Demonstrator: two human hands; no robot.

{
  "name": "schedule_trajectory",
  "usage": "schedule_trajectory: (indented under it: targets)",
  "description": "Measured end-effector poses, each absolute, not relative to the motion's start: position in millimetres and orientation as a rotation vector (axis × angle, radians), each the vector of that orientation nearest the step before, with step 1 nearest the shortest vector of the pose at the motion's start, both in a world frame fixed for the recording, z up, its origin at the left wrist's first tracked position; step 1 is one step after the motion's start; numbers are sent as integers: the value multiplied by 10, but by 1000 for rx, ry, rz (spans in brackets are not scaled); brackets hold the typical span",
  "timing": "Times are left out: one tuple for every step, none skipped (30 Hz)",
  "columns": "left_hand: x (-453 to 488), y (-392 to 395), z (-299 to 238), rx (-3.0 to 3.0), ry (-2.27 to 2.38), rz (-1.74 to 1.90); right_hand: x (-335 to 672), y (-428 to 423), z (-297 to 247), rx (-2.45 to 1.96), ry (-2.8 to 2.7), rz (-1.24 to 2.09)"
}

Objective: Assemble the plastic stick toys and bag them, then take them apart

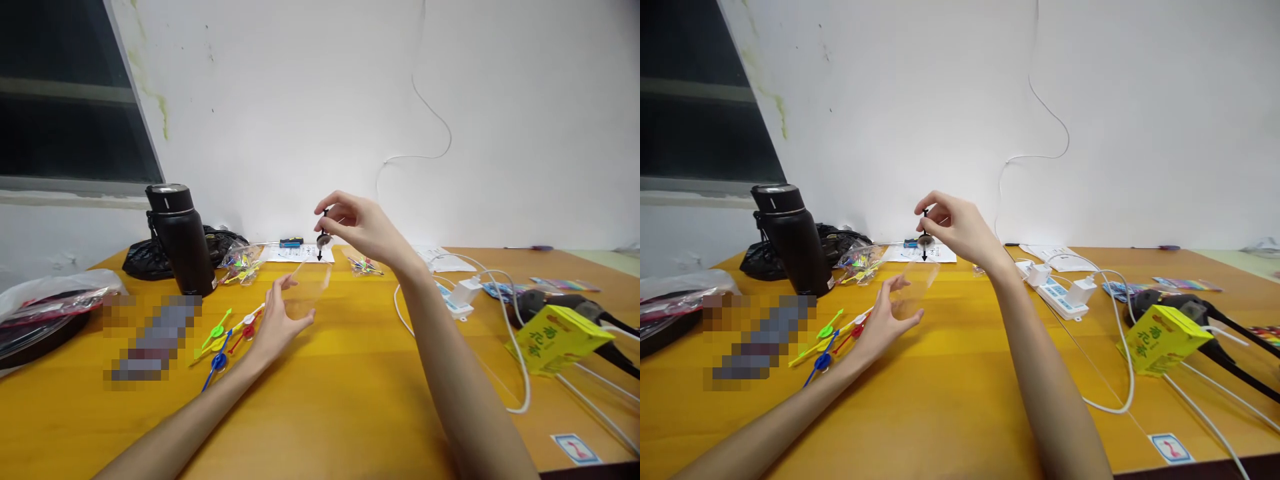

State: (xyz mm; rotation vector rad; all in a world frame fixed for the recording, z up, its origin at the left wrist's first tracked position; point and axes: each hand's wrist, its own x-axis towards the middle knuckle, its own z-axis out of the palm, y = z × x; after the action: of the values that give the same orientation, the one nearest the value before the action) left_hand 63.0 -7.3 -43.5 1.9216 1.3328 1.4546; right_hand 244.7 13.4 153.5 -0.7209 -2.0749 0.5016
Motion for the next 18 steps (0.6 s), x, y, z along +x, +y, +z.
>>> schedule_trajectory:
  targets:
    - [630, -64, -438, 1905, 1337, 1457, 2451, 127, 1532, -728, -2084, 515]
    - [629, -56, -440, 1890, 1342, 1460, 2451, 124, 1527, -735, -2088, 527]
    - [630, -50, -440, 1878, 1344, 1461, 2449, 125, 1519, -743, -2093, 535]
    - [631, -47, -439, 1866, 1345, 1463, 2445, 128, 1509, -752, -2103, 537]
    - [633, -48, -435, 1854, 1345, 1471, 2440, 133, 1498, -764, -2125, 534]
    - [636, -52, -429, 1843, 1342, 1482, 2434, 138, 1486, -779, -2158, 526]
    - [639, -58, -421, 1836, 1336, 1495, 2429, 143, 1474, -798, -2198, 516]
    - [642, -66, -412, 1834, 1328, 1508, 2422, 147, 1463, -817, -2238, 507]
    - [645, -75, -401, 1836, 1320, 1518, 2414, 149, 1453, -830, -2278, 509]
    - [648, -84, -391, 1840, 1311, 1523, 2405, 151, 1444, -833, -2314, 523]
    - [651, -92, -380, 1845, 1304, 1525, 2394, 151, 1437, -824, -2348, 547]
    - [652, -100, -370, 1848, 1301, 1525, 2383, 151, 1429, -804, -2381, 576]
    - [654, -107, -360, 1849, 1299, 1523, 2373, 151, 1421, -780, -2414, 607]
    - [656, -112, -352, 1849, 1297, 1520, 2363, 151, 1413, -755, -2450, 639]
    - [657, -117, -345, 1848, 1298, 1518, 2354, 151, 1404, -734, -2487, 675]
    - [659, -121, -340, 1848, 1301, 1515, 2347, 151, 1393, -722, -2519, 717]
    - [661, -124, -336, 1851, 1309, 1514, 2340, 151, 1383, -714, -2548, 765]
    - [663, -126, -334, 1872, 1324, 1517, 2335, 150, 1374, -712, -2570, 812]
